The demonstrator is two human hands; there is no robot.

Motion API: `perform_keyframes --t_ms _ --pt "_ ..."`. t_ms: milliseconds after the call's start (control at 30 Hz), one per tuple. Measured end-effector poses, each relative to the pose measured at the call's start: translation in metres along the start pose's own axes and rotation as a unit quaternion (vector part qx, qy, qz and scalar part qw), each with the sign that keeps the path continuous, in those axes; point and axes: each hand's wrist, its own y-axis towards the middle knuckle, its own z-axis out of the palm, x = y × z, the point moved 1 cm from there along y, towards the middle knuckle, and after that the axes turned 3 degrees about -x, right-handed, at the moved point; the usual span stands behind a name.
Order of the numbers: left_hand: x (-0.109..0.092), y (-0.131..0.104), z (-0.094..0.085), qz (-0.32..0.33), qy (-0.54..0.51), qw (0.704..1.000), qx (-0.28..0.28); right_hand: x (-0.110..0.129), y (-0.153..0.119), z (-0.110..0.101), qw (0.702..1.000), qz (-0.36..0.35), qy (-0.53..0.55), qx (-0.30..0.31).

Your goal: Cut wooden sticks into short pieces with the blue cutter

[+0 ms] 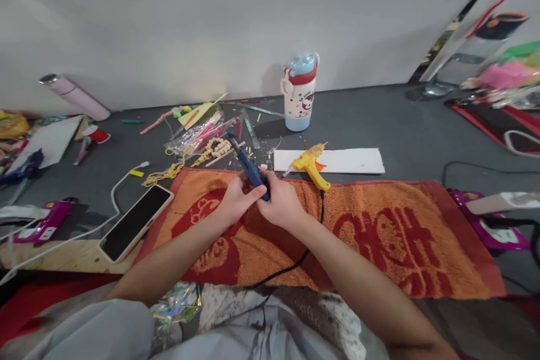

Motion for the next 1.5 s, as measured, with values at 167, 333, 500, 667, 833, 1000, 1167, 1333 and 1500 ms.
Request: perform_keyframes --t_ms 167,333,500,667,833,1000,1167,1333,1500 --pt "0.002 -0.005 0.002 0.007 0.006 1.0 -0.022 0.001 -0.001 0.001 1.0 0.009 -0.014 0.012" --pt "0.003 -0.008 0.004 0.018 0.004 0.999 -0.035 0.001 -0.001 0.0 0.999 0.01 -0.043 0.016" --pt "0.005 -0.005 0.004 0.002 -0.012 0.999 -0.036 0.002 0.0 -0.002 0.998 0.011 -0.059 0.018" --pt "0.0 0.003 -0.002 0.024 0.039 0.999 0.009 0.002 0.004 -0.005 0.998 0.028 -0.049 0.008" --pt "-0.017 0.003 -0.02 0.153 0.371 0.915 -0.037 -0.001 0.008 -0.013 0.993 0.083 -0.084 -0.002" --pt "-0.035 0.007 -0.043 0.312 0.485 0.801 -0.163 -0.003 0.008 -0.017 0.988 0.078 -0.131 0.019" --pt "-0.035 0.025 -0.071 0.278 0.493 0.823 -0.044 -0.004 0.004 -0.013 0.99 0.022 -0.134 0.029" --pt "-0.028 0.035 -0.087 0.198 0.379 0.904 0.011 -0.003 0.003 -0.014 0.989 -0.017 -0.12 0.082" --pt "-0.025 0.035 -0.087 0.13 0.257 0.958 0.016 0.0 0.002 -0.019 0.983 -0.02 -0.131 0.127"
